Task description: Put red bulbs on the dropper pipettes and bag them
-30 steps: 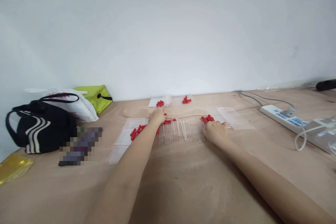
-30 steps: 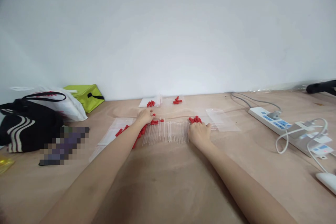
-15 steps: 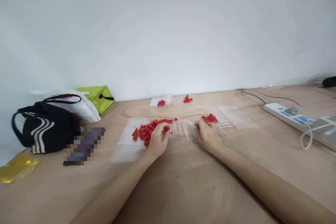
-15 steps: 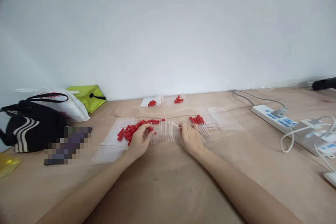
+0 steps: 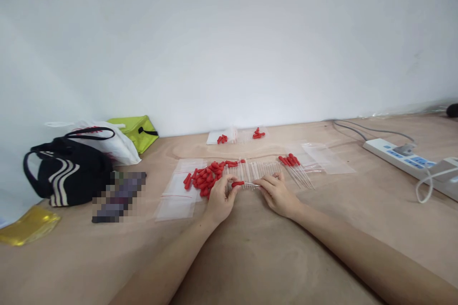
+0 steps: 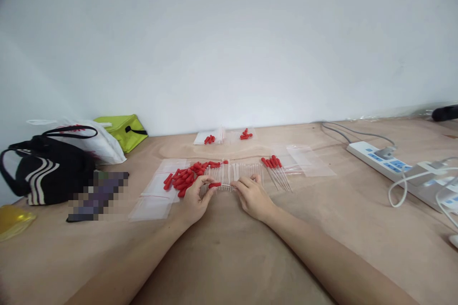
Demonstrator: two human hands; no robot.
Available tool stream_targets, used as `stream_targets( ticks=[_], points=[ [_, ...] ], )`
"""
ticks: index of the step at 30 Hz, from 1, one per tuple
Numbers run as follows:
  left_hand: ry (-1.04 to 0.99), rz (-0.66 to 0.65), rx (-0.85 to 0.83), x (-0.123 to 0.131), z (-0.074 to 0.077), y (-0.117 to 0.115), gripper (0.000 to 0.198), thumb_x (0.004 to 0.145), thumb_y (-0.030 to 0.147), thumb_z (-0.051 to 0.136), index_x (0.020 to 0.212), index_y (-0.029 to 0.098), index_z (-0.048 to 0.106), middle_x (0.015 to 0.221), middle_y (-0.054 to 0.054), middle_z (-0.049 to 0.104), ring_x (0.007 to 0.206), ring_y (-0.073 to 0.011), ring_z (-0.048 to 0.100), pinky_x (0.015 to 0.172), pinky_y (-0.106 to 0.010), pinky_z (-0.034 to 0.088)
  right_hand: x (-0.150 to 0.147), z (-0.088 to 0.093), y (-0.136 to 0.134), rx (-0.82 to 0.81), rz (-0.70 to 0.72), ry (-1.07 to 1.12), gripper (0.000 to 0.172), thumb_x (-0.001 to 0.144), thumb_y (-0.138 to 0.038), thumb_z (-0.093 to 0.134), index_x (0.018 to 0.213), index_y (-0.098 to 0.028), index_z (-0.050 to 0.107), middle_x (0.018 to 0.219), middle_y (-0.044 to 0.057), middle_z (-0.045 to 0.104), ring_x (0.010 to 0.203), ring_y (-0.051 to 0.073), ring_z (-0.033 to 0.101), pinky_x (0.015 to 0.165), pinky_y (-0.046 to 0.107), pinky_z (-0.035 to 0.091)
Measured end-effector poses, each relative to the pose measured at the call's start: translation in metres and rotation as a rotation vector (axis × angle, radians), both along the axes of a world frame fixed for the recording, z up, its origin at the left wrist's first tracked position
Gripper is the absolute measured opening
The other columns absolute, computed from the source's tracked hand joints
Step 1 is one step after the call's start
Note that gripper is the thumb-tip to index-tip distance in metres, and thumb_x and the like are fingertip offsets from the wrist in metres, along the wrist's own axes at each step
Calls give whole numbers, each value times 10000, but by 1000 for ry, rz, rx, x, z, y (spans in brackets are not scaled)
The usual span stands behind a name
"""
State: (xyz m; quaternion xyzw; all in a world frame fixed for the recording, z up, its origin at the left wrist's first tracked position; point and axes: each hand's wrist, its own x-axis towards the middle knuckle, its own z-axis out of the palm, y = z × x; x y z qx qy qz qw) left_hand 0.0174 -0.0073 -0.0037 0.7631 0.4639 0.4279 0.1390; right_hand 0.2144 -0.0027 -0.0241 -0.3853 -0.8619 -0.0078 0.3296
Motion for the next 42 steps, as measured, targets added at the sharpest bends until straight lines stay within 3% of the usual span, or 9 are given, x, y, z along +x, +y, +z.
stream_targets(
  ticks=[8,19,33,42],
  points=[
    [-17,-29,-23,0,-4,1,184,796,181,506,977,181,536,892,-44,653,833,-165,615,770,-312,489,0,2,0,-41,8,47,238,866,-162,349,980,-171,557,825,50,609,749,138,531,744,304,282],
    [0,-101,11,2,1,-1,157,806,236,512,863,187,650,840,-54,679,748,-176,630,695,-304,520,-2,5,-3,-23,34,26,220,858,-179,379,956,-183,576,764,22,619,696,116,538,774,308,250],
    [7,-125,20,3,4,-2,146,811,223,509,821,179,648,798,-47,680,716,-165,635,663,-276,516,0,7,-4,1,47,46,190,851,-203,400,890,-190,585,716,8,616,652,121,516,800,334,222],
    [83,-209,-5,2,5,-2,162,823,183,476,810,169,637,775,-41,669,714,-151,619,654,-258,493,4,7,1,29,106,35,210,852,-173,400,896,-201,604,702,-1,627,659,114,532,805,336,205]
  ],
)
